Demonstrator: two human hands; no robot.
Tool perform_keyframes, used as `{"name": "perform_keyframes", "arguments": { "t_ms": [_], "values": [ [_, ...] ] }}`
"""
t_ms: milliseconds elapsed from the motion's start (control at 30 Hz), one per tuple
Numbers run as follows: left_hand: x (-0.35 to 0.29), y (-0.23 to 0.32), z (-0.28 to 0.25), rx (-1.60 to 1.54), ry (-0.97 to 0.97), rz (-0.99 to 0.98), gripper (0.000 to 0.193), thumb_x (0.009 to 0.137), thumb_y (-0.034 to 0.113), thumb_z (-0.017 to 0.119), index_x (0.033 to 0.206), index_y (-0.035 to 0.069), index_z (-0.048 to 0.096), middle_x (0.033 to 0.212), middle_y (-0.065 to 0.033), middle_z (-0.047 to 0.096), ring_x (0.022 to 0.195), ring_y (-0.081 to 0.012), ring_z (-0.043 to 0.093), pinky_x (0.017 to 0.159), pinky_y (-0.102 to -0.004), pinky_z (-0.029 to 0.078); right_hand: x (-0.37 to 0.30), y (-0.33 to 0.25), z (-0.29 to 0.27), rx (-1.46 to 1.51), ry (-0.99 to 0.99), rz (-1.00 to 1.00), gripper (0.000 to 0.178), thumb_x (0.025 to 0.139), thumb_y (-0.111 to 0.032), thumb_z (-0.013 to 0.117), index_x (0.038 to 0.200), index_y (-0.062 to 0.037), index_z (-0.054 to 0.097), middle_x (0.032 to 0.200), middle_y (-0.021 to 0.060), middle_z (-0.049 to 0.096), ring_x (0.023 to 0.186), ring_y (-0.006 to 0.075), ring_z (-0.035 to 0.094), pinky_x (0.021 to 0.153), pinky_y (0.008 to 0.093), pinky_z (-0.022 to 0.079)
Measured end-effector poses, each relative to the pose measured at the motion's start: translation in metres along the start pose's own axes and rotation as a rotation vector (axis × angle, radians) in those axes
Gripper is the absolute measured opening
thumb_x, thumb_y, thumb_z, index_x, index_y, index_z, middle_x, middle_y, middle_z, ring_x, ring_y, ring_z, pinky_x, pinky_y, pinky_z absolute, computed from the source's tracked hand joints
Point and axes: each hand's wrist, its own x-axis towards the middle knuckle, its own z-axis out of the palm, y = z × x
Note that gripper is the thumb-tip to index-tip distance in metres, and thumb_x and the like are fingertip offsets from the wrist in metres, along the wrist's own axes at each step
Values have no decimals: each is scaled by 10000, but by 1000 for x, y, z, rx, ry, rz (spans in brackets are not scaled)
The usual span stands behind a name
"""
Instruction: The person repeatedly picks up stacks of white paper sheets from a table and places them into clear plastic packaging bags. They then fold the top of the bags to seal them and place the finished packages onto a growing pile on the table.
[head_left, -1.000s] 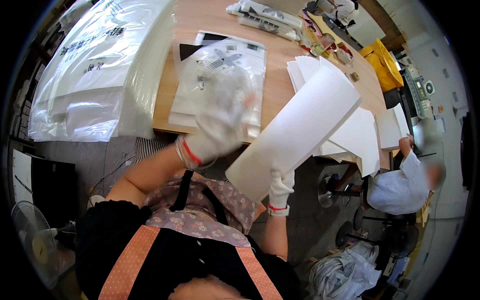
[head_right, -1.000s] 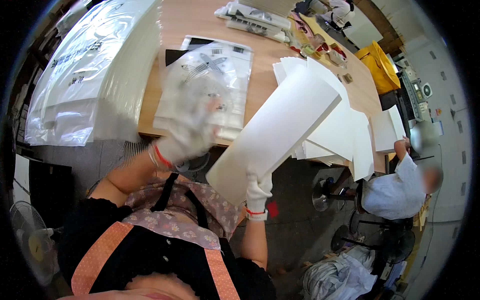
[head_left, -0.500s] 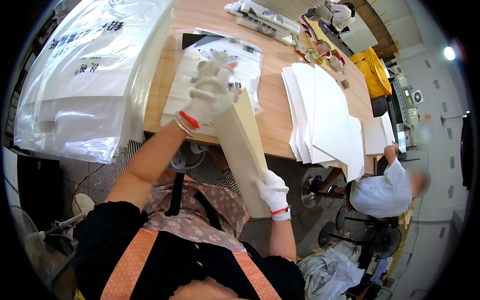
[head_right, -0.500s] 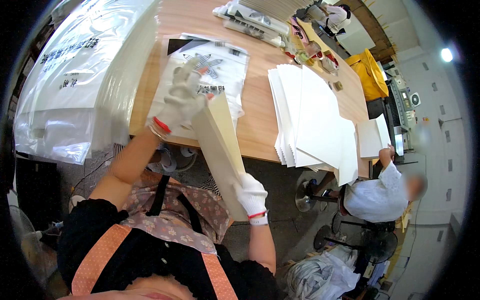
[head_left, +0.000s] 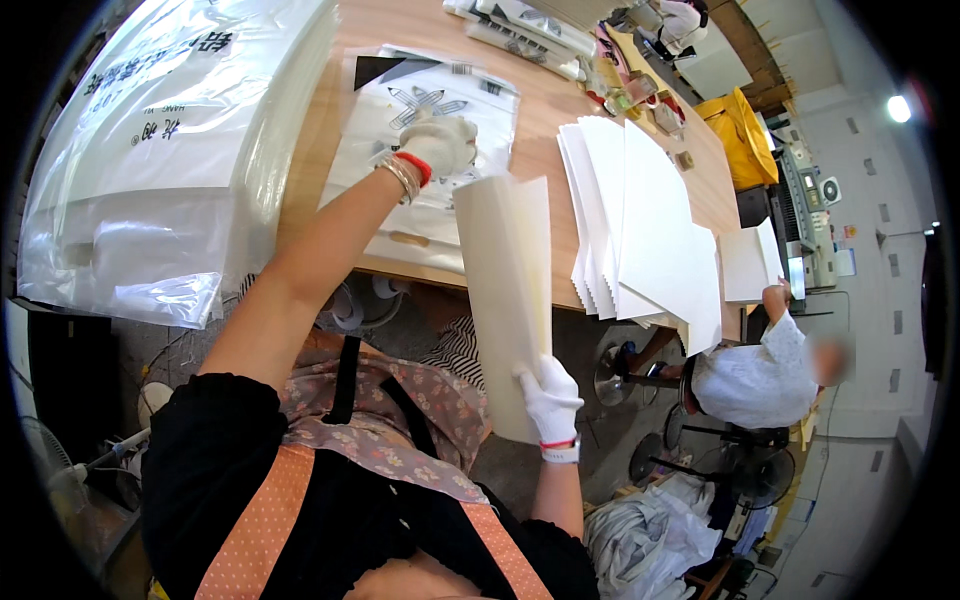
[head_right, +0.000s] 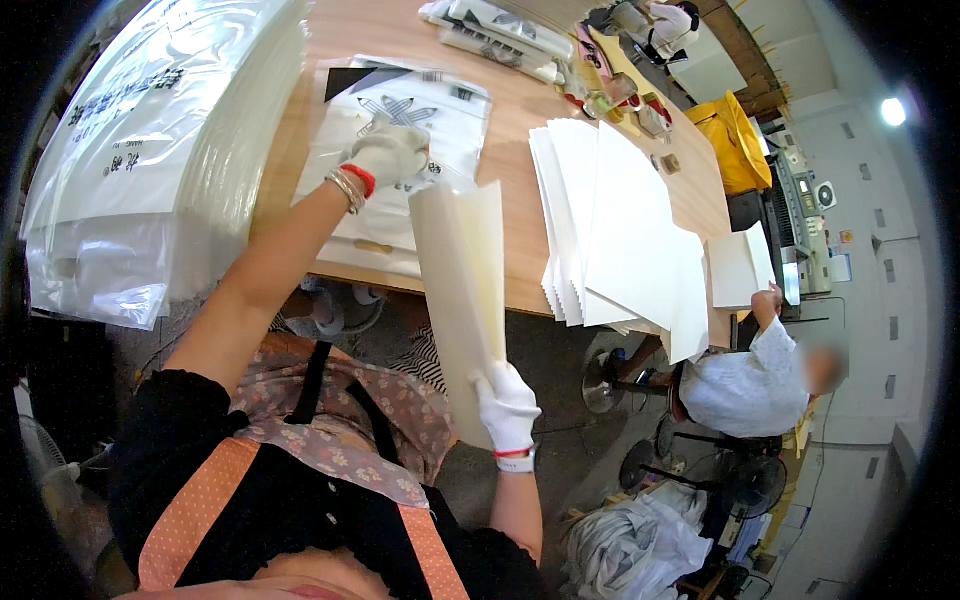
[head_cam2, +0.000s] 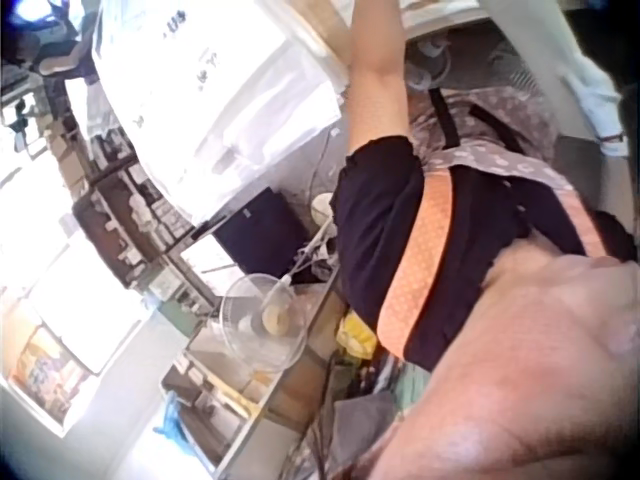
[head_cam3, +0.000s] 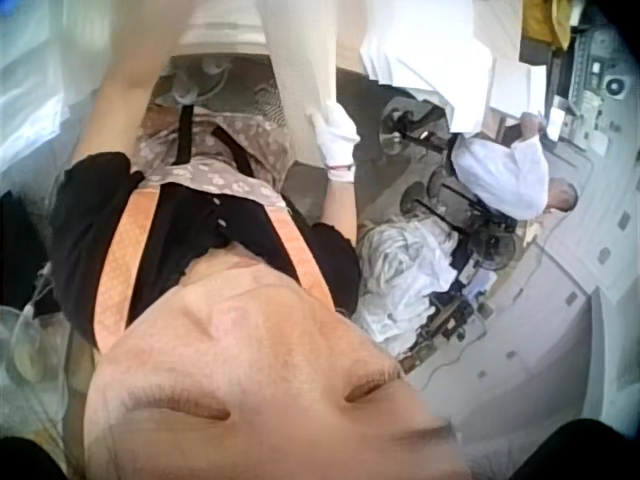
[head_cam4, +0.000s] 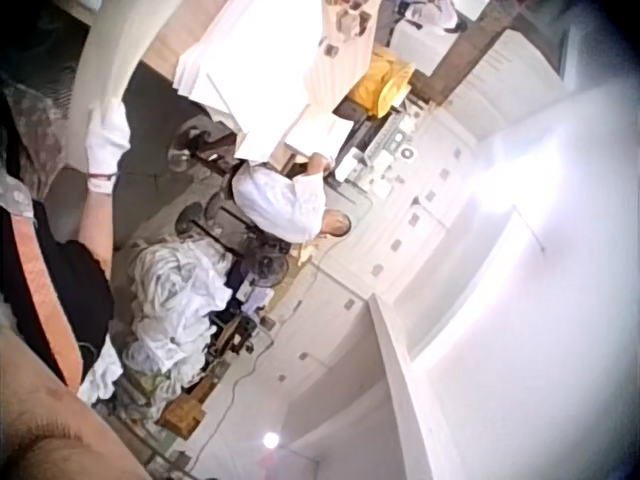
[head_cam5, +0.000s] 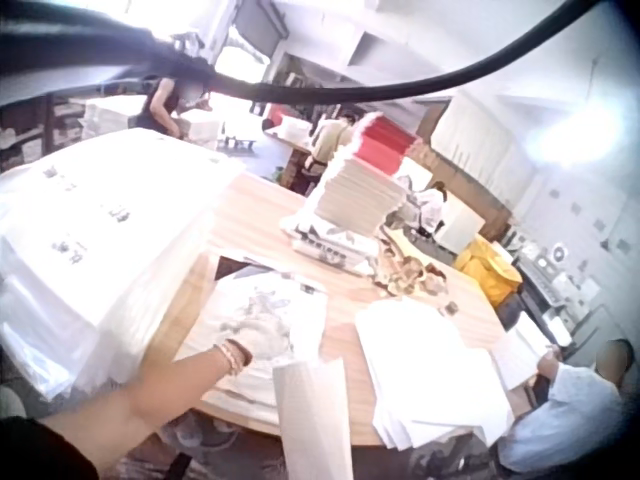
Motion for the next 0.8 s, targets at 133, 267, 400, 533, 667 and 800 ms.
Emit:
{"name": "perform_keyframes", "arguments": {
  "t_ms": [133,267,400,533,667,800],
  "values": [
    [11,-9,21,-207,93,281,248,798,247,531,964,72,594,951,-141,618,873,-284,598,766,-387,480,65,-20,8,-199,-67,-154,236,814,-259,566,980,-91,585,912,172,618,836,363,604,726,468,483],
    [-114,89,74,-246,325,710,311,726,139,641,944,-33,500,765,-151,564,705,-232,555,670,-359,471,137,2,17,-175,-219,-208,397,768,-350,654,1039,-74,564,962,154,625,925,346,598,791,433,477],
    [-95,15,82,-415,232,440,405,740,60,605,1118,-47,508,868,-180,570,868,-300,574,737,-365,481,157,-30,34,85,162,64,638,736,-383,714,1221,-60,456,1074,182,591,971,350,585,875,399,453],
    [-112,-30,99,-149,179,466,459,769,79,601,1195,-27,466,932,-130,580,861,-239,573,732,-334,482,207,-3,100,24,418,52,564,794,-389,642,1229,-83,453,1118,237,566,983,341,586,851,403,457],
    [-83,-123,110,-99,559,450,391,851,129,535,1221,31,455,922,-69,586,810,-165,565,688,-309,477,226,-13,93,1,181,118,387,859,-381,541,1118,-98,497,921,220,641,843,373,627,719,466,480],
    [-100,-140,101,-883,412,-232,210,931,171,450,1090,40,491,818,-58,557,726,-130,538,659,-293,460,189,-3,81,80,39,157,628,847,-341,588,1349,-84,313,1045,224,613,934,366,606,782,429,478]
  ]
}}
